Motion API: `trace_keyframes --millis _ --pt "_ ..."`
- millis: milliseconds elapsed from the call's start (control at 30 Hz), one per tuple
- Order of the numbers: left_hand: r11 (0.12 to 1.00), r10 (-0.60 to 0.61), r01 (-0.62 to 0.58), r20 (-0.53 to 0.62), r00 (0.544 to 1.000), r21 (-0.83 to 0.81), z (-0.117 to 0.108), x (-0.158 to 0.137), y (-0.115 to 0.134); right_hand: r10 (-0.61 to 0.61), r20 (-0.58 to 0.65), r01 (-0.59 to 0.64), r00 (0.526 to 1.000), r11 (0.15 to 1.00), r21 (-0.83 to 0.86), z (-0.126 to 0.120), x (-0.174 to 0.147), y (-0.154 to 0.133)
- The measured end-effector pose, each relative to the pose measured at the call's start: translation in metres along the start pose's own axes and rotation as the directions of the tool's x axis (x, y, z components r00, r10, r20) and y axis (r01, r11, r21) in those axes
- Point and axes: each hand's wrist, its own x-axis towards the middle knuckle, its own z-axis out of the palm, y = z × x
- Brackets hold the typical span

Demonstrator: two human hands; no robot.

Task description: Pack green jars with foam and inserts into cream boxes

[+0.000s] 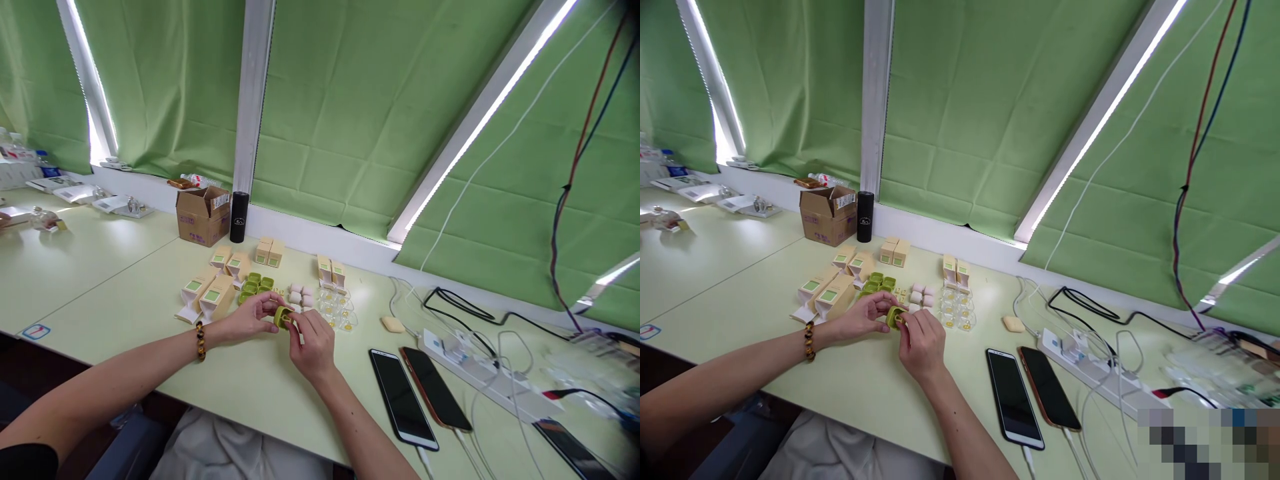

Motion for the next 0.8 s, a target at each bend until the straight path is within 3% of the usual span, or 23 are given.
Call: trace_keyframes --millis 367,800 --pt "0.998 0.017 -0.016 -0.016 1.000 0.057 -0.0020 0.0005 -0.0056 -0.054 0.005 0.054 0.999 0.995 -0.085 0.0033 -0.0010 0.0009" --pt "0.995 0.036 -0.033 -0.024 0.999 0.094 -0.0023 -0.0004 -0.0078 -0.026 0.004 0.026 1.000 0.999 -0.018 0.0072 -0.0035 0.0021"
